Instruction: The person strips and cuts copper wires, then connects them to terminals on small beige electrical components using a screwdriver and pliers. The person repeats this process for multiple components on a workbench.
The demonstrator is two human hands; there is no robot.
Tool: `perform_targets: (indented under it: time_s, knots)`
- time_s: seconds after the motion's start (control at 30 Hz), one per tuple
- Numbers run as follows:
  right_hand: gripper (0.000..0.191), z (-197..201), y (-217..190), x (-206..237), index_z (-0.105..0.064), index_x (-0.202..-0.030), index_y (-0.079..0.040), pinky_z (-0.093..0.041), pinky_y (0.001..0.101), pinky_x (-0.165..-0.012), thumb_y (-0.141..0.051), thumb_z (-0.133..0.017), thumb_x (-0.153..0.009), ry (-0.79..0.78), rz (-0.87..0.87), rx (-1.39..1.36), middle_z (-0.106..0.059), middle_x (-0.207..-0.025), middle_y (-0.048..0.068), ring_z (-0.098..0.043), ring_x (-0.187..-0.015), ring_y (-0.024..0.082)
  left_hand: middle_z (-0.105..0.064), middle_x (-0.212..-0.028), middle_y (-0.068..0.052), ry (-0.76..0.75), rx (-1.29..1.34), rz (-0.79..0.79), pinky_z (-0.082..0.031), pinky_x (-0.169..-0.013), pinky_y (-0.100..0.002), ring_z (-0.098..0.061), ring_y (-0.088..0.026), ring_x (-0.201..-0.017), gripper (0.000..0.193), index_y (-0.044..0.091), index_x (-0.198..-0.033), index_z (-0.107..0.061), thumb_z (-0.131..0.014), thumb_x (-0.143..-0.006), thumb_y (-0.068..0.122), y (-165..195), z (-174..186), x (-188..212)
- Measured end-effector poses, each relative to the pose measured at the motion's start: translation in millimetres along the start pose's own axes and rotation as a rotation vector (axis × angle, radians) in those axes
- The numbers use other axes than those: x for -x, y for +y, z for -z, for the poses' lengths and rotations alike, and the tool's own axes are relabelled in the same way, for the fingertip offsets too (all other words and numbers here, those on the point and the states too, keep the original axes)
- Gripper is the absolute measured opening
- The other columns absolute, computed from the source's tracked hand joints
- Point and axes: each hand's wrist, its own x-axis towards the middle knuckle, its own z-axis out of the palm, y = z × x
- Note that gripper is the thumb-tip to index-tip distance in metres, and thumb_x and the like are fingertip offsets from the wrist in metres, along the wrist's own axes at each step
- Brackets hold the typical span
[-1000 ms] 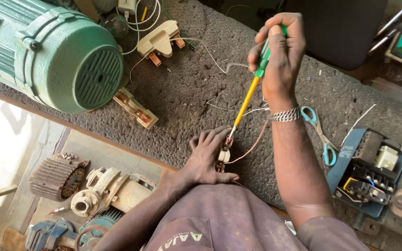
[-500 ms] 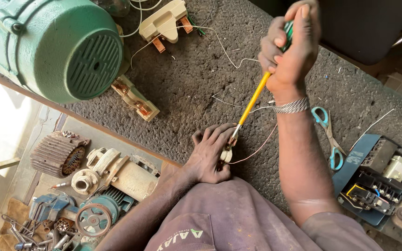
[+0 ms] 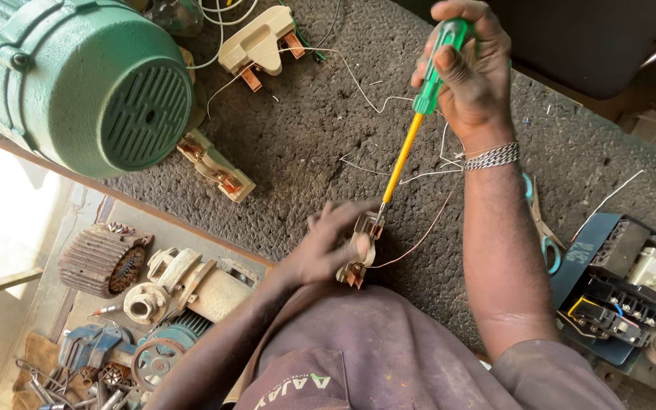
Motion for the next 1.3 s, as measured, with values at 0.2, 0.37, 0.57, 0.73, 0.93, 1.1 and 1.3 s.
perform_targets:
  time_s: [0.2, 0.37, 0.57, 0.73, 0.93, 1.1, 1.3]
  knots:
    - [0.034, 2, -15, 9, -0.055, -0.142, -0.008, -0.065, 0.0372, -0.089, -0.026, -0.068, -0.116, -0.042, -0.091, -0.069, -0.073, -0.119, 0.016, -0.075, -0.105, 0.025, -0.062, -0.143, -0.014, -0.064, 0.467, -0.019, -0.051, -0.111, -0.045, -0.062, -0.021, -0.128, 0.055, 0.005, -0.154, -0.042, -0.053, -0.105, 0.028, 13, 20, -54]
    - [0.056, -3, -24, 20, -0.037, -0.152, -0.013, -0.067, 0.0364, -0.09, -0.032, -0.065, -0.108, 0.009, -0.161, -0.055, -0.072, -0.126, 0.014, -0.076, -0.107, 0.023, -0.079, -0.105, -0.015, -0.089, 0.749, 0.155, -0.067, -0.083, -0.032, -0.077, -0.018, -0.091, 0.029, -0.005, -0.121, -0.068, -0.072, -0.094, 0.006, 12, 21, -84]
    - [0.072, -8, -18, 39, -0.035, -0.159, -0.002, -0.067, 0.0378, -0.082, -0.029, -0.076, -0.105, -0.007, -0.186, 0.266, -0.071, -0.113, 0.015, -0.075, -0.095, 0.023, -0.071, -0.087, -0.01, 0.029, 0.534, 0.188, -0.059, -0.066, -0.029, -0.067, -0.013, -0.076, 0.035, -0.001, -0.099, -0.064, -0.091, -0.077, 0.008, 10, 15, -87]
    - [0.069, -10, -9, 45, -0.047, -0.157, 0.001, -0.069, 0.0405, -0.077, -0.022, -0.079, -0.101, 0.041, -0.184, 0.238, -0.071, -0.103, 0.016, -0.075, -0.088, 0.025, -0.073, -0.093, -0.007, -0.07, 0.546, 0.152, -0.059, -0.072, -0.026, -0.068, -0.012, -0.081, 0.035, -0.001, -0.11, -0.069, -0.085, -0.085, 0.017, 16, 22, -83]
    - [0.064, -9, -17, 54, -0.038, -0.158, -0.003, -0.067, 0.0436, -0.097, -0.017, -0.07, -0.105, 0.046, -0.311, -0.096, -0.072, -0.128, 0.018, -0.077, -0.114, 0.03, -0.079, -0.091, -0.003, -0.161, 0.812, 0.208, -0.062, -0.073, -0.024, -0.075, -0.01, -0.082, 0.033, 0.005, -0.109, -0.071, -0.077, -0.085, 0.026, 12, 31, -79]
    - [0.058, -18, -8, 63, -0.039, -0.155, 0.0, -0.066, 0.0398, -0.095, -0.014, -0.066, -0.105, -0.063, -0.322, 0.049, -0.072, -0.125, 0.019, -0.075, -0.11, 0.027, -0.069, -0.078, 0.0, 0.022, 0.526, 0.167, -0.057, -0.062, -0.027, -0.066, -0.009, -0.071, 0.041, -0.001, -0.093, -0.067, -0.095, -0.071, 0.019, 3, 19, -87]
    - [0.046, -32, 0, 84, -0.054, -0.14, 0.007, -0.066, 0.0332, -0.082, -0.01, -0.071, -0.101, -0.088, -0.314, 0.292, -0.071, -0.1, 0.016, -0.074, -0.093, 0.022, -0.064, -0.08, 0.004, 0.097, 0.475, 0.192, -0.053, -0.06, -0.025, -0.057, -0.007, -0.069, 0.047, 0.007, -0.099, -0.069, -0.096, -0.064, 0.023, 7, 15, -83]
